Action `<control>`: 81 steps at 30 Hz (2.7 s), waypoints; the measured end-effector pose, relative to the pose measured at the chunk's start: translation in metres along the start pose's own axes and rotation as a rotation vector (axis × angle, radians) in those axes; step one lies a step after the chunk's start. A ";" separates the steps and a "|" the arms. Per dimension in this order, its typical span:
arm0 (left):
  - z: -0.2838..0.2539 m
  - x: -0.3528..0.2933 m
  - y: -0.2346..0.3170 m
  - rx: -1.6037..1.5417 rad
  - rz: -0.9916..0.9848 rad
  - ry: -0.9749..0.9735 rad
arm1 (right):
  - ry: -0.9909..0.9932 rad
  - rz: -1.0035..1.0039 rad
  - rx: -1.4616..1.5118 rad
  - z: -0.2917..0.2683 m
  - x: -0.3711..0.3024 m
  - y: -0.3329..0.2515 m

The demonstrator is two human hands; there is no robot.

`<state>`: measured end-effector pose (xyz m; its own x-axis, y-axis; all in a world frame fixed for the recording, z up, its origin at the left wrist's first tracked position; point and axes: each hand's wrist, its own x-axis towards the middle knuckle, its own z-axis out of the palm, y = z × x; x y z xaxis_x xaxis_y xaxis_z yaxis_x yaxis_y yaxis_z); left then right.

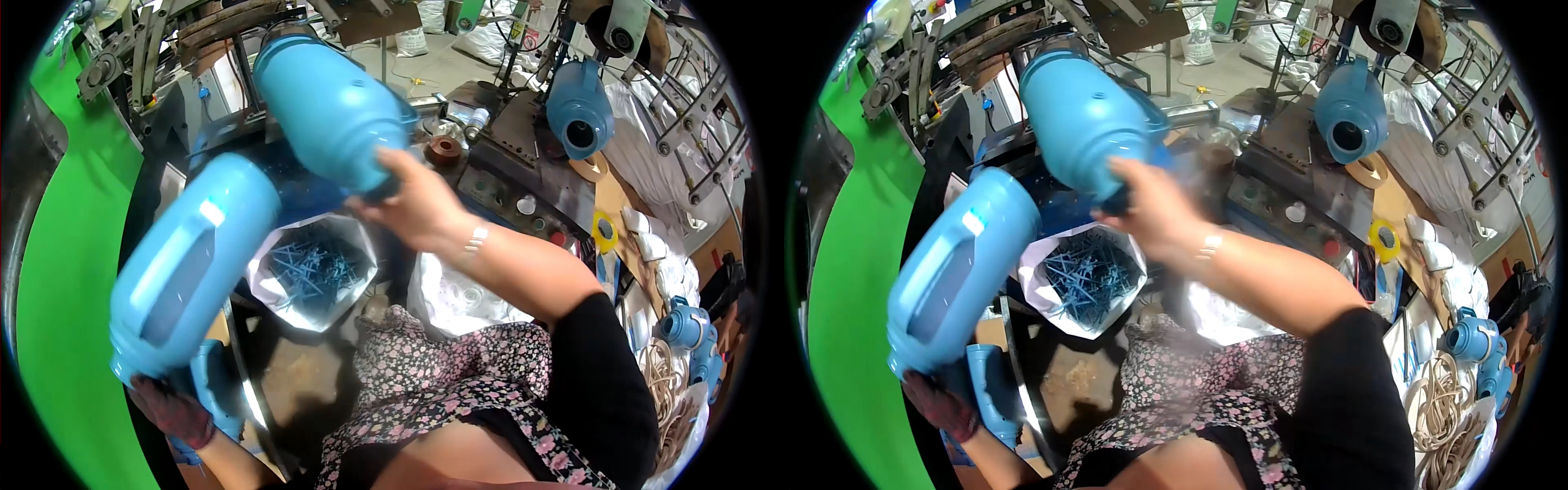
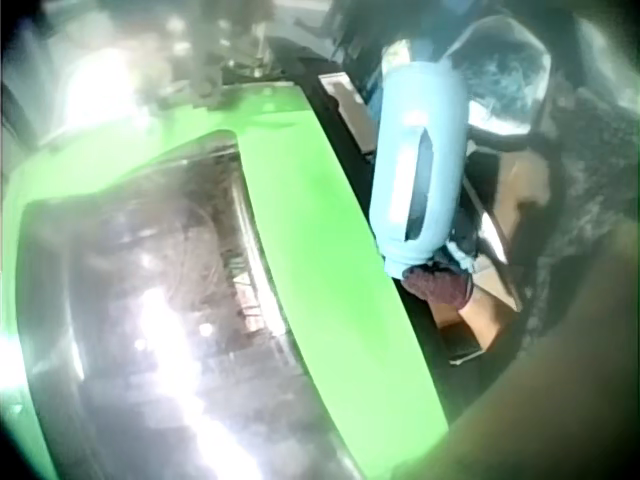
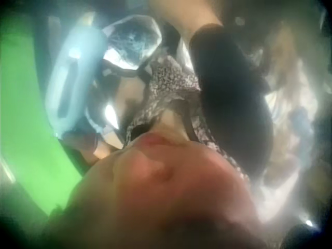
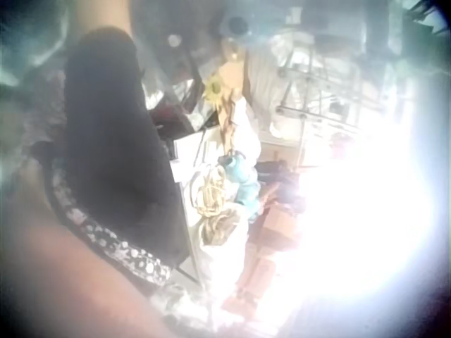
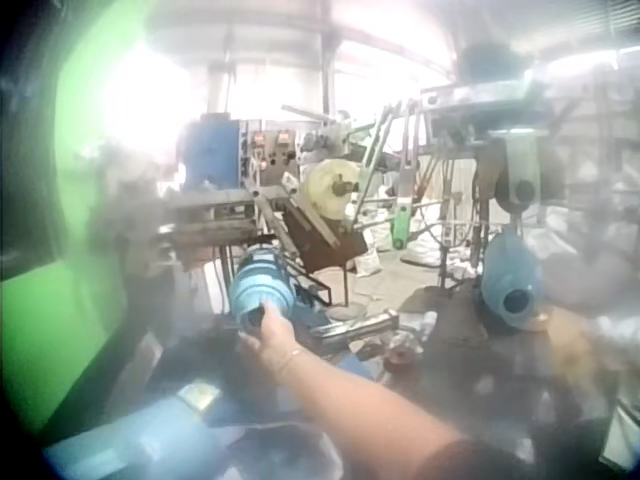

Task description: The person assembles thermoses by inserting components into the body, wiping the interior, and attaching handles and stickers.

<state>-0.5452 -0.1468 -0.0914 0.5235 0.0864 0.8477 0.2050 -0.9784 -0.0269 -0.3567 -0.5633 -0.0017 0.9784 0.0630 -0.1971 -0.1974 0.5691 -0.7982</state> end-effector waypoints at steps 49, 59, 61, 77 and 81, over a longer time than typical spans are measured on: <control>-0.080 0.114 0.452 -1.499 0.096 -0.968 | 0.955 -0.407 0.008 -0.317 -0.540 0.017; -0.066 0.115 0.174 -1.200 0.094 -0.956 | 0.373 -0.378 0.321 -0.168 -0.195 -0.041; -0.077 0.111 0.166 -1.265 0.073 -0.956 | 0.302 -0.459 0.411 -0.138 -0.132 -0.061; -0.015 0.120 0.266 -1.197 1.102 -0.015 | 0.663 -0.246 -1.331 -0.360 -0.258 -0.020; -0.068 0.102 0.359 -1.484 1.170 -0.278 | 1.461 -0.029 -1.339 -0.441 -0.437 -0.031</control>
<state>-0.4744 -0.5016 0.0216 -0.0149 -0.7655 0.6433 -0.9901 0.1011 0.0974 -0.8050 -0.9701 -0.1417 0.3330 -0.9319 0.1434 -0.7793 -0.3577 -0.5146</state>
